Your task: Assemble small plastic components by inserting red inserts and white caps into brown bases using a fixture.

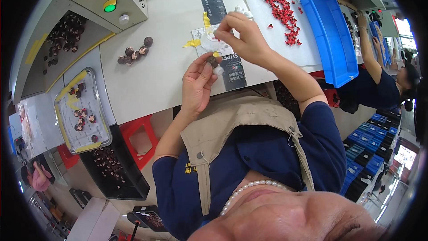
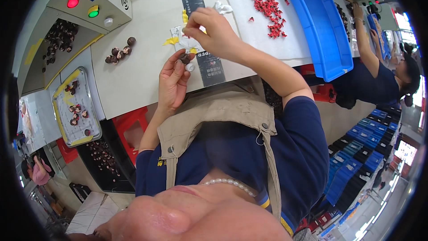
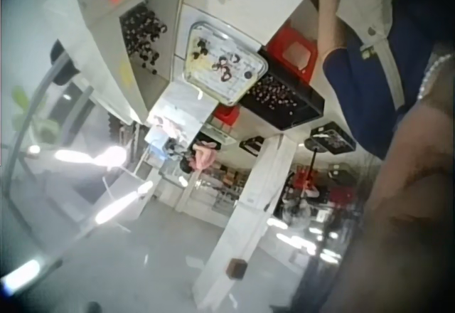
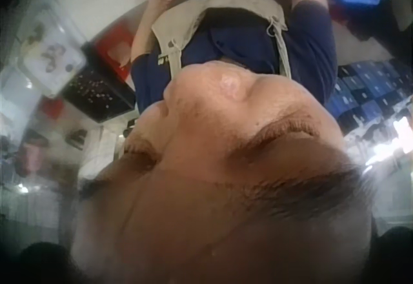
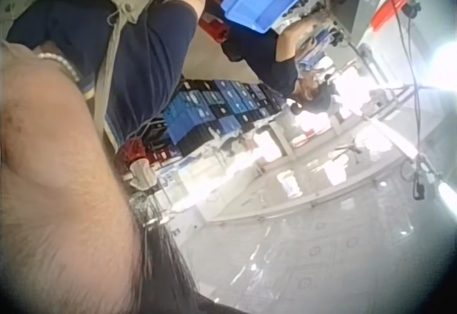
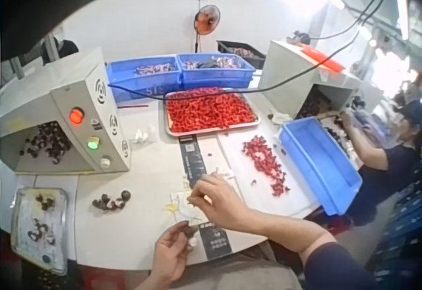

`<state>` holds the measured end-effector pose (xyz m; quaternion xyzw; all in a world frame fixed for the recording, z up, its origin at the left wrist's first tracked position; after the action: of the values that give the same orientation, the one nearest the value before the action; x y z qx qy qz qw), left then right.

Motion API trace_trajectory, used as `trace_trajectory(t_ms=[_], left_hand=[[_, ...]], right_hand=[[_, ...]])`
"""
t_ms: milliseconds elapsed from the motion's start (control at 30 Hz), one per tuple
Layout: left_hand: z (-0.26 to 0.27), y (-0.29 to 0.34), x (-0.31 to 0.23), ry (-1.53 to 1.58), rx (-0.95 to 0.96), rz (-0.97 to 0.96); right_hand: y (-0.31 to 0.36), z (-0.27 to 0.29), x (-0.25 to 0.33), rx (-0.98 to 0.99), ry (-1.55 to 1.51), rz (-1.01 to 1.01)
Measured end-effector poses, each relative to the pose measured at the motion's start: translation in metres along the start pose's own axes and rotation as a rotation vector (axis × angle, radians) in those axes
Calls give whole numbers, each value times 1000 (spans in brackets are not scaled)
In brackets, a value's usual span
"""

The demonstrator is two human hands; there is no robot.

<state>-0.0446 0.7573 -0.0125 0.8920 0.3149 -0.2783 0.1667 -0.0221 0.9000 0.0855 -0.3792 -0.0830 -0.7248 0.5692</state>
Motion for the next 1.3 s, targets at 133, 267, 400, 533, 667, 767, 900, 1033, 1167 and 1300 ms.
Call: trace_trajectory(t_ms=[133,267,400,533,667,767,900,1033,1167,1300], left_hand=[[-5,-2,6,-9,-9,-5],[-3,-1,9,-59,-51,-21],[-7,-1,10,-91,-35,-43],[-7,0,11,-118,-50,-65],[-9,-2,3,-154,-35,-162],[-15,-3,-7,-264,-3,-253],[-22,-3,-20,-519,88,-392],[-26,-5,-24,-593,129,-425],[-24,-14,-6,-223,172,-170],[-31,-12,12,28,191,37]], right_hand=[[30,-5,-7,154,-399,-300],[36,-7,-6,164,-414,-280],[37,-4,-5,104,-358,-232],[38,-1,-1,91,-313,-188],[37,0,2,109,-314,-168],[38,-2,8,72,-316,-141],[45,-3,10,20,-354,-104],[48,-4,7,-5,-383,-115],[53,3,5,-67,-453,-124],[57,7,4,-119,-317,-110]])
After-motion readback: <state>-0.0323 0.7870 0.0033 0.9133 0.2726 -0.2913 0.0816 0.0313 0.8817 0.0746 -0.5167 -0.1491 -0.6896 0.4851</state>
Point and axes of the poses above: each hand's wrist, its own y-axis away from the middle knuckle, its own z-axis out of the back of the hand, x = y × z, the point moved 6 cm from there along -y, towards the middle knuckle, and after that the axes turned 11 degrees about -z, right-handed, at the moved point
